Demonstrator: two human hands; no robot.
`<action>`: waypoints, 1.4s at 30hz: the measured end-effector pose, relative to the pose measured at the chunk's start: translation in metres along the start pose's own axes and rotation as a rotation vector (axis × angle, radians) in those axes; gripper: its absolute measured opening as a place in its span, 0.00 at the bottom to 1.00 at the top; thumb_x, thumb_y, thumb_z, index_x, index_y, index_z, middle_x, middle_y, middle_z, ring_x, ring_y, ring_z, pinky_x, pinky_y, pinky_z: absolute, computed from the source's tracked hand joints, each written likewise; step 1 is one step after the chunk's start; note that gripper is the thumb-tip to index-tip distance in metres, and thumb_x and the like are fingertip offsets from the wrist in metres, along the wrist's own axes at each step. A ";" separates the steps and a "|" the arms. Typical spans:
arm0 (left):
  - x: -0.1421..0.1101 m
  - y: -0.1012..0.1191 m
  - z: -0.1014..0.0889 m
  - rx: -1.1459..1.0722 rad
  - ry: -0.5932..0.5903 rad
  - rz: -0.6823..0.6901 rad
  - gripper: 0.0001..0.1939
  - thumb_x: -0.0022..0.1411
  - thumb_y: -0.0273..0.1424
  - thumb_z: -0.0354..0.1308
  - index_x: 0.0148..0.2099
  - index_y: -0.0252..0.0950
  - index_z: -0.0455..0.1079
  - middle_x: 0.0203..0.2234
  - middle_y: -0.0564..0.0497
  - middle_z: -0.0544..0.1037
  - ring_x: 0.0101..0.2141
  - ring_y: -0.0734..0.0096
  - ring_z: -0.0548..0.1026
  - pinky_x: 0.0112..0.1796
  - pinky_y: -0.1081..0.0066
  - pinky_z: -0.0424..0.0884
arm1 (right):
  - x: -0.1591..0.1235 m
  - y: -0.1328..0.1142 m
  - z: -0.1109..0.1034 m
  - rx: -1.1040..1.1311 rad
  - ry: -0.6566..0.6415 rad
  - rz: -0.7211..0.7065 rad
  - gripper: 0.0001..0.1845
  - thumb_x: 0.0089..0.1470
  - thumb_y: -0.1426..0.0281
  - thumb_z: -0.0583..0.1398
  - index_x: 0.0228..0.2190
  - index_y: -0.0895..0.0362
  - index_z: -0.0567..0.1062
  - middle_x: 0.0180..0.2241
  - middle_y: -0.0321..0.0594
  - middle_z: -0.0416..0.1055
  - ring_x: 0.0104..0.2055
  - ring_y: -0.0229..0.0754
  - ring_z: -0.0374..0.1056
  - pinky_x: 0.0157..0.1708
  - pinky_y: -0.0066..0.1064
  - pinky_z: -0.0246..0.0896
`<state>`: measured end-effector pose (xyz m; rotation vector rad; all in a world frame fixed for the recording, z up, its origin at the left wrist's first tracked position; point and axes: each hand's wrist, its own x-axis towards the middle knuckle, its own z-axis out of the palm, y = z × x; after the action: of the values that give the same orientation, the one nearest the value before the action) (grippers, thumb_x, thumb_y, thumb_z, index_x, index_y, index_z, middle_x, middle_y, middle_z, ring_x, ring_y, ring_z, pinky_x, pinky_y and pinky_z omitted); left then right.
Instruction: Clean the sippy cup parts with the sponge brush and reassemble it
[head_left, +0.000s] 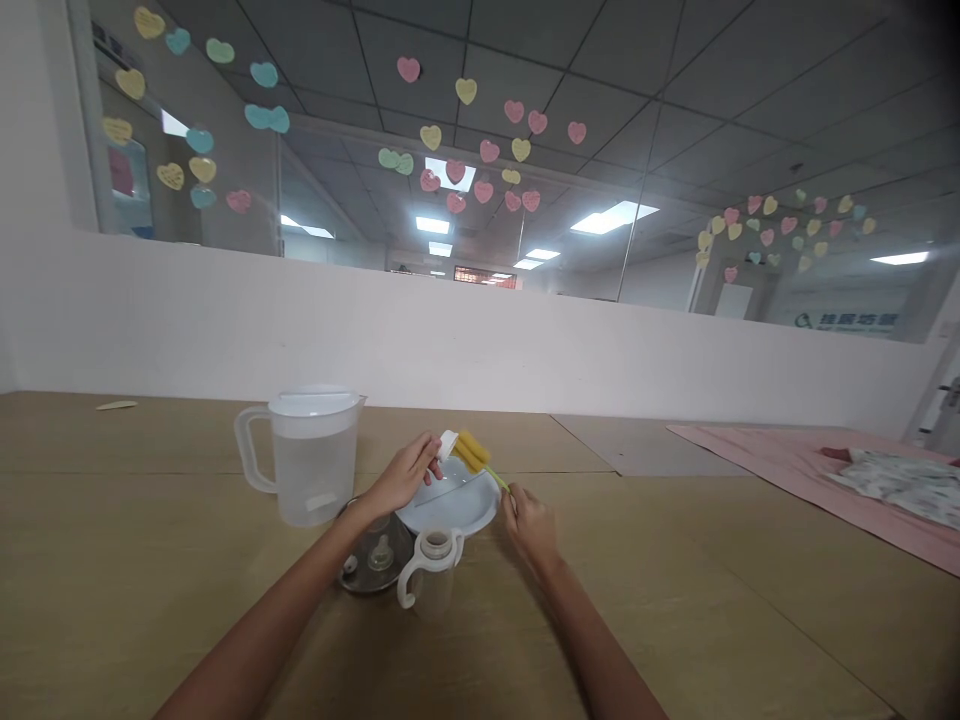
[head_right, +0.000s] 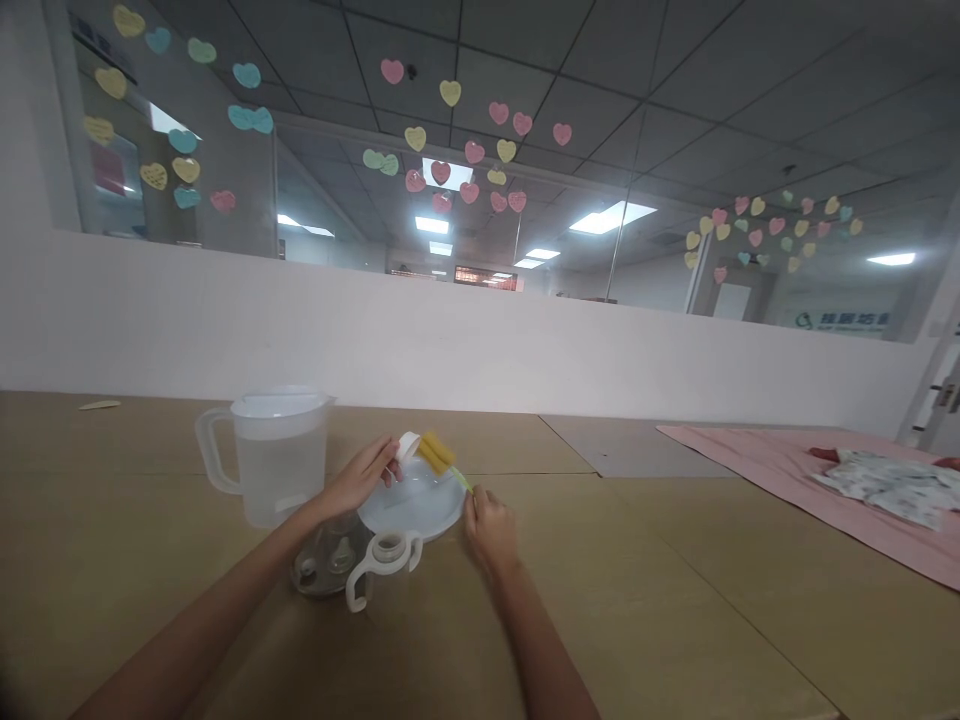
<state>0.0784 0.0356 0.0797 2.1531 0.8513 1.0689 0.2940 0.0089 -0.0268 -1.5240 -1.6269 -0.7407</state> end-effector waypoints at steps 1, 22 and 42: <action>0.000 0.001 0.000 -0.041 0.003 -0.001 0.19 0.62 0.46 0.36 0.33 0.36 0.56 0.22 0.54 0.68 0.24 0.75 0.68 0.29 0.73 0.65 | 0.000 -0.001 0.000 -0.007 -0.010 -0.008 0.19 0.59 0.66 0.45 0.24 0.58 0.69 0.19 0.36 0.68 0.18 0.32 0.60 0.19 0.26 0.39; 0.007 -0.013 -0.015 -0.166 0.006 0.009 0.20 0.61 0.47 0.38 0.34 0.35 0.56 0.26 0.52 0.68 0.26 0.75 0.70 0.27 0.74 0.67 | 0.001 0.005 0.004 -0.045 0.052 0.093 0.19 0.60 0.66 0.44 0.28 0.58 0.71 0.22 0.38 0.68 0.19 0.32 0.60 0.19 0.25 0.41; -0.020 0.005 -0.059 0.696 -0.474 -0.400 0.04 0.46 0.29 0.53 0.21 0.36 0.62 0.17 0.54 0.69 0.23 0.70 0.66 0.27 0.72 0.62 | 0.000 0.008 -0.002 -0.058 -0.169 0.146 0.17 0.60 0.64 0.46 0.28 0.58 0.70 0.23 0.36 0.68 0.18 0.30 0.56 0.20 0.27 0.34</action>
<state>0.0216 0.0300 0.1042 2.4547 1.4703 0.0296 0.3026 0.0080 -0.0263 -1.7666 -1.6065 -0.5981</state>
